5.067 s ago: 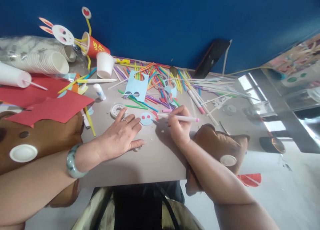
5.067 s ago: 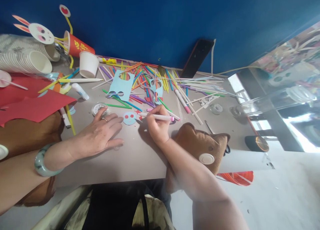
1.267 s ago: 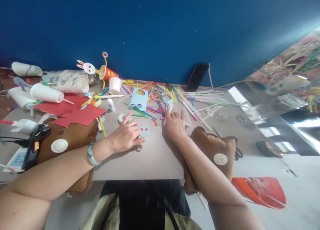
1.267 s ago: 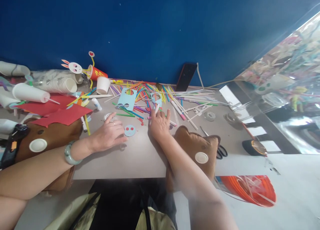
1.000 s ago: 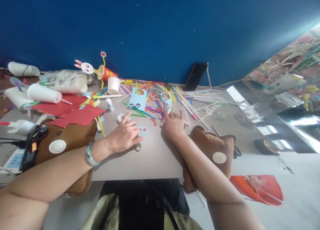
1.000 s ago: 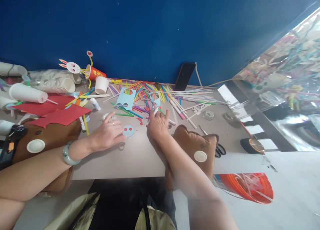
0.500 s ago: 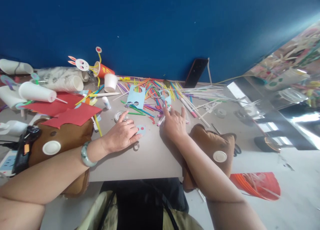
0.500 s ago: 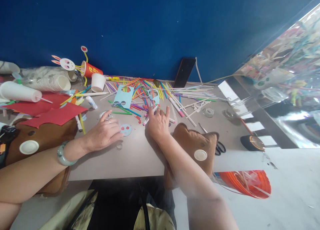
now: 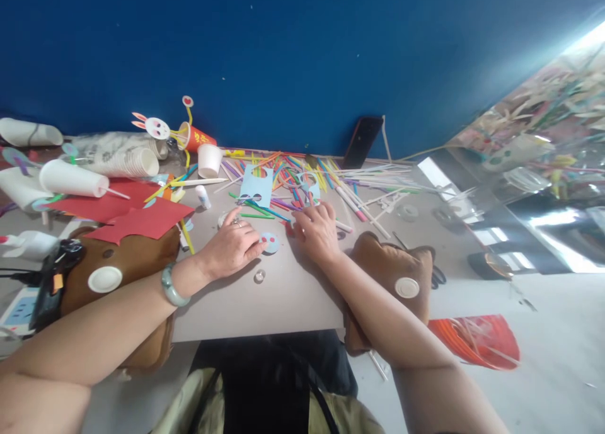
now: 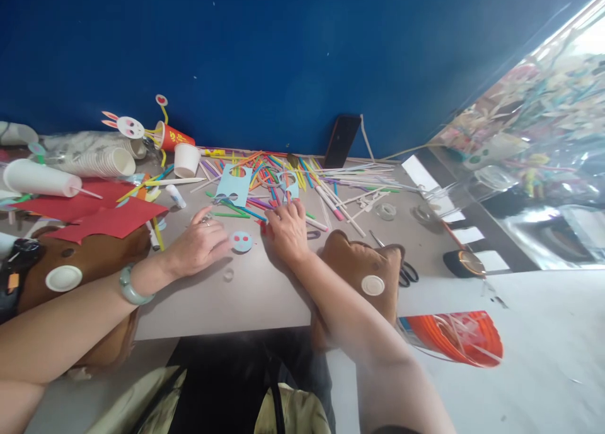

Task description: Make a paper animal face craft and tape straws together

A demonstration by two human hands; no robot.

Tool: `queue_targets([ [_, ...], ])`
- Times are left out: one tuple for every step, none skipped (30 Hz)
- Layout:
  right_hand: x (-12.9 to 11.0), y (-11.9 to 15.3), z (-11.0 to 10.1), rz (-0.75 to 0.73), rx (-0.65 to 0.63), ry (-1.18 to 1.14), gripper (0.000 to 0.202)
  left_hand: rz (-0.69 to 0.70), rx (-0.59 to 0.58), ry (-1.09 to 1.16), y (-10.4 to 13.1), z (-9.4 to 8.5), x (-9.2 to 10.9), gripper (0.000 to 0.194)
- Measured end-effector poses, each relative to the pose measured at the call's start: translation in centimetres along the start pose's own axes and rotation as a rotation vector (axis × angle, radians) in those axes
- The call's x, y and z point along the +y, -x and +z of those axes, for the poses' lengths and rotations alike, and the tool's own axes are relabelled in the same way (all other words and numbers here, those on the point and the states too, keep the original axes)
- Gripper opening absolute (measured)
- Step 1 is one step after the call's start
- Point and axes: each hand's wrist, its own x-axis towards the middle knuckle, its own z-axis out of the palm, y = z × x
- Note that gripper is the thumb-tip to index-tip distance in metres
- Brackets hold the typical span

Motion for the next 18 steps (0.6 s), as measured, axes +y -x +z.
queue_targets([
  [-0.2, 0.0, 0.1, -0.029, 0.005, -0.025, 0.030, 0.000, -0.002, 0.001, 0.0, 0.0, 0.0, 0.039],
  [-0.4, 0.0, 0.2, -0.057, 0.012, -0.050, 0.030, -0.002, -0.003, 0.004, 0.0, 0.0, 0.0, 0.038],
  [-0.6, 0.0, 0.3, -0.079, 0.018, -0.073, 0.029, -0.005, -0.002, 0.008, 0.0, 0.1, 0.0, 0.037],
  [-0.7, 0.0, 0.3, -0.091, 0.021, -0.098, 0.029, -0.011, 0.000, 0.012, 0.0, 0.1, -0.1, 0.035],
  [-0.8, -0.1, 0.4, -0.089, 0.019, -0.122, 0.028, -0.016, 0.004, 0.016, 0.0, 0.2, -0.1, 0.033],
  [-0.9, -0.1, 0.5, -0.070, 0.016, -0.144, 0.027, -0.021, 0.009, 0.018, 0.0, 0.3, -0.2, 0.031],
  [-1.0, -0.2, 0.6, -0.039, 0.010, -0.166, 0.027, -0.025, 0.014, 0.019, 0.0, 0.4, -0.3, 0.029],
  [-1.0, -0.2, 0.7, -0.002, 0.002, -0.184, 0.026, -0.027, 0.017, 0.021, 0.0, 0.6, -0.4, 0.028],
  [-1.0, -0.3, 0.7, 0.035, -0.007, -0.198, 0.025, -0.029, 0.022, 0.024, 0.0, 0.8, -0.5, 0.026],
  [-1.0, -0.4, 0.7, 0.067, -0.015, -0.210, 0.025, -0.031, 0.026, 0.028, 0.0, 1.0, -0.7, 0.024],
  [-1.0, -0.4, 0.7, 0.092, -0.023, -0.221, 0.025, -0.036, 0.034, 0.031, 0.0, 1.2, -0.9, 0.022],
  [-0.9, -0.5, 0.6, 0.108, -0.033, -0.233, 0.024, -0.050, 0.048, 0.031, 0.0, 1.3, -1.1, 0.019],
  [-0.9, -0.5, 0.5, 0.113, -0.042, -0.244, 0.024, -0.072, 0.066, 0.027, 0.0, 1.4, -1.4, 0.015],
  [-0.8, -0.5, 0.4, 0.109, -0.050, -0.253, 0.024, -0.104, 0.085, 0.021, 0.0, 1.5, -1.6, 0.014],
  [-0.8, -0.5, 0.2, 0.097, -0.062, -0.259, 0.024, -0.140, 0.101, 0.017, 0.1, 1.5, -1.9, 0.018],
  [-0.7, -0.6, 0.0, 0.078, -0.077, -0.261, 0.024, -0.178, 0.109, 0.015, 0.1, 1.4, -2.1, 0.025],
  [-0.7, -0.6, -0.3, 0.052, -0.095, -0.260, 0.025, -0.212, 0.110, 0.016, 0.2, 1.3, -2.4, 0.031],
  [-0.7, -0.6, -0.5, 0.015, -0.116, -0.257, 0.027, -0.240, 0.105, 0.019, 0.2, 1.1, -2.6, 0.036],
])
